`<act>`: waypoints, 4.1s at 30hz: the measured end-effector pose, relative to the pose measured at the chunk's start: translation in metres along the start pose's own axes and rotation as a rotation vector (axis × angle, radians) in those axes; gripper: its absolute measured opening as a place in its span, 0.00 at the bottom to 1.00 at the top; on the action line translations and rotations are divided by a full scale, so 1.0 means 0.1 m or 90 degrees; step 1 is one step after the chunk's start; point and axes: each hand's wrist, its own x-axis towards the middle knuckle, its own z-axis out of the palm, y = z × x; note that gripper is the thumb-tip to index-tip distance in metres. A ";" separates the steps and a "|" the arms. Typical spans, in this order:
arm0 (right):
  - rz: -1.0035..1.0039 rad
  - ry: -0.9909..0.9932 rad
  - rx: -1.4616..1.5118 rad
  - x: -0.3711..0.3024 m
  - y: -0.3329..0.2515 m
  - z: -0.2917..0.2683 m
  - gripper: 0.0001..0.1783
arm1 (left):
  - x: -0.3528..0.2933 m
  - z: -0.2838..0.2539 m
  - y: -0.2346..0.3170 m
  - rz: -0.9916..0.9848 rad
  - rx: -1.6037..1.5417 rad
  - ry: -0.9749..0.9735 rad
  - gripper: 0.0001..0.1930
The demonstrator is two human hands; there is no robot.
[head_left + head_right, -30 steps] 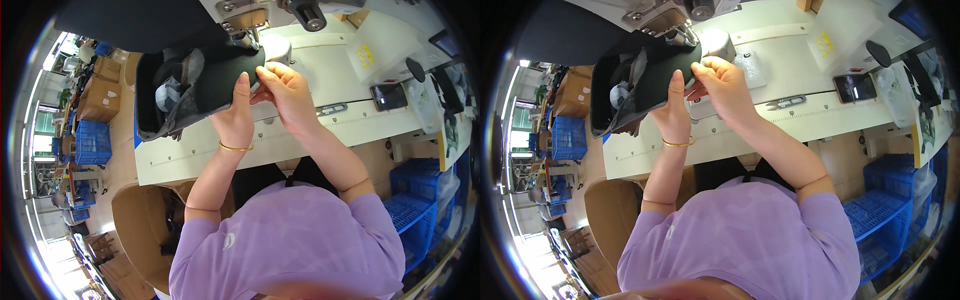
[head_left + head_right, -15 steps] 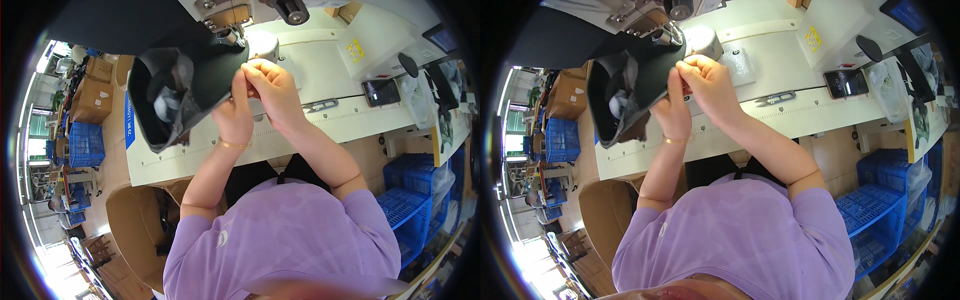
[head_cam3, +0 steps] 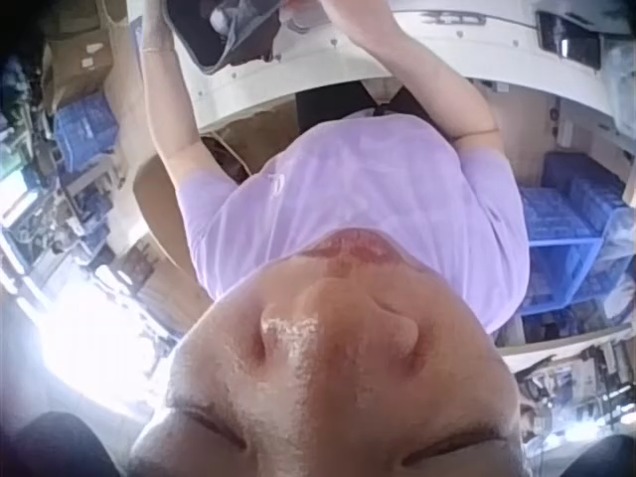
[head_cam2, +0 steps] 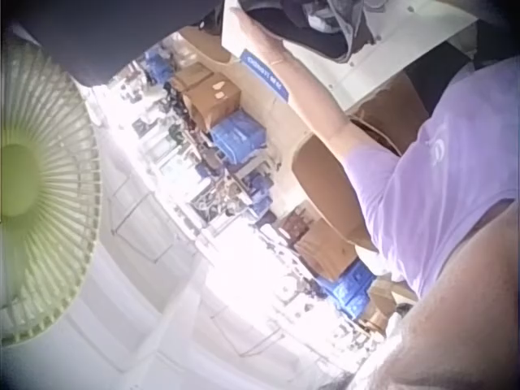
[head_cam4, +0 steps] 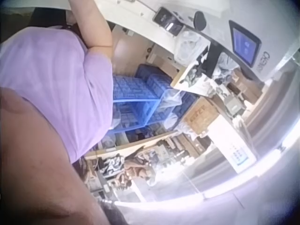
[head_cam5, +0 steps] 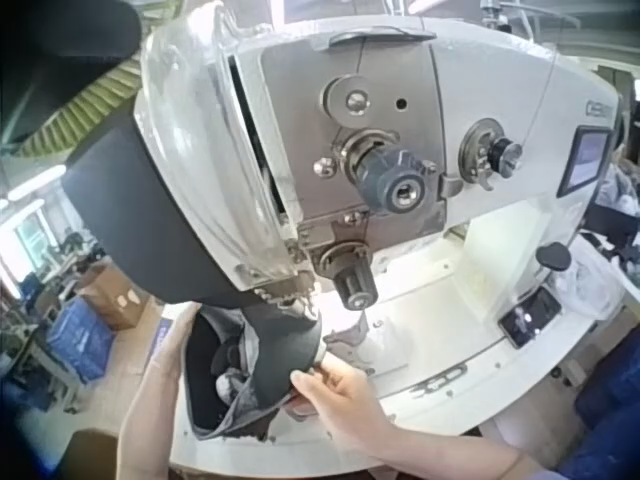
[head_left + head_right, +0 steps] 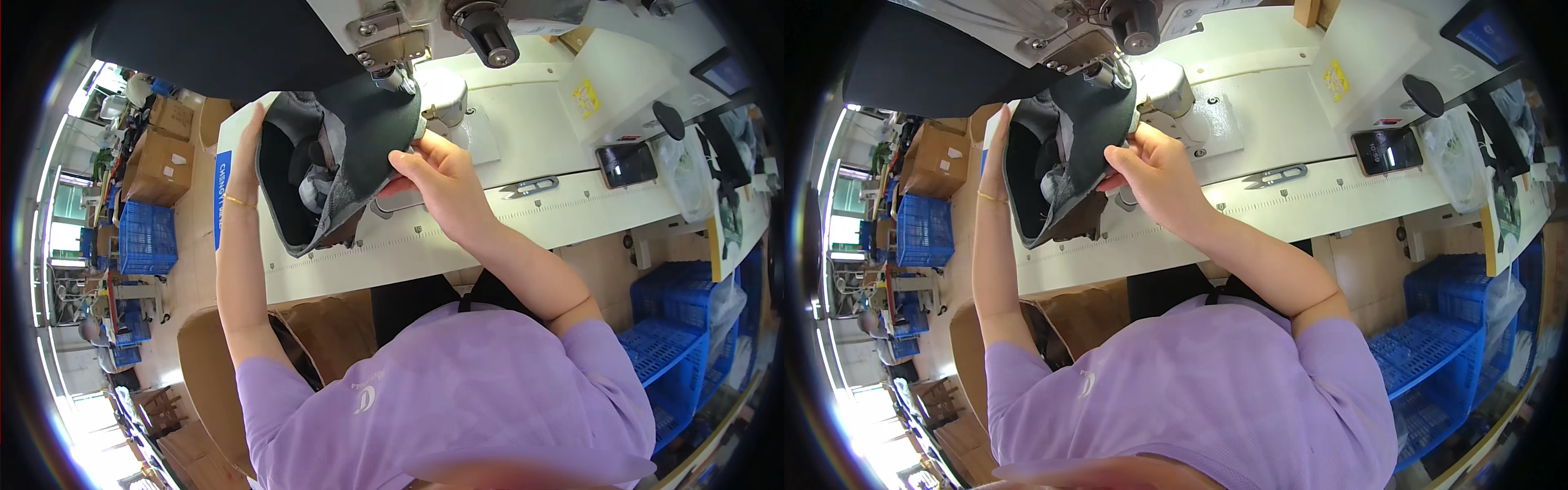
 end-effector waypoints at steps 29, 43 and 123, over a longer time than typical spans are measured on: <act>0.015 0.084 -0.014 -0.10 -0.08 -0.18 0.18 | -1.16 0.23 0.60 0.403 0.622 0.127 0.22; -0.052 0.142 -0.056 -0.06 -0.06 -0.21 0.11 | -1.12 0.50 0.61 0.209 0.006 0.223 0.10; 0.171 -0.203 -0.389 -0.62 0.87 0.19 0.10 | -2.76 -4.49 -1.29 -0.132 0.997 0.917 0.35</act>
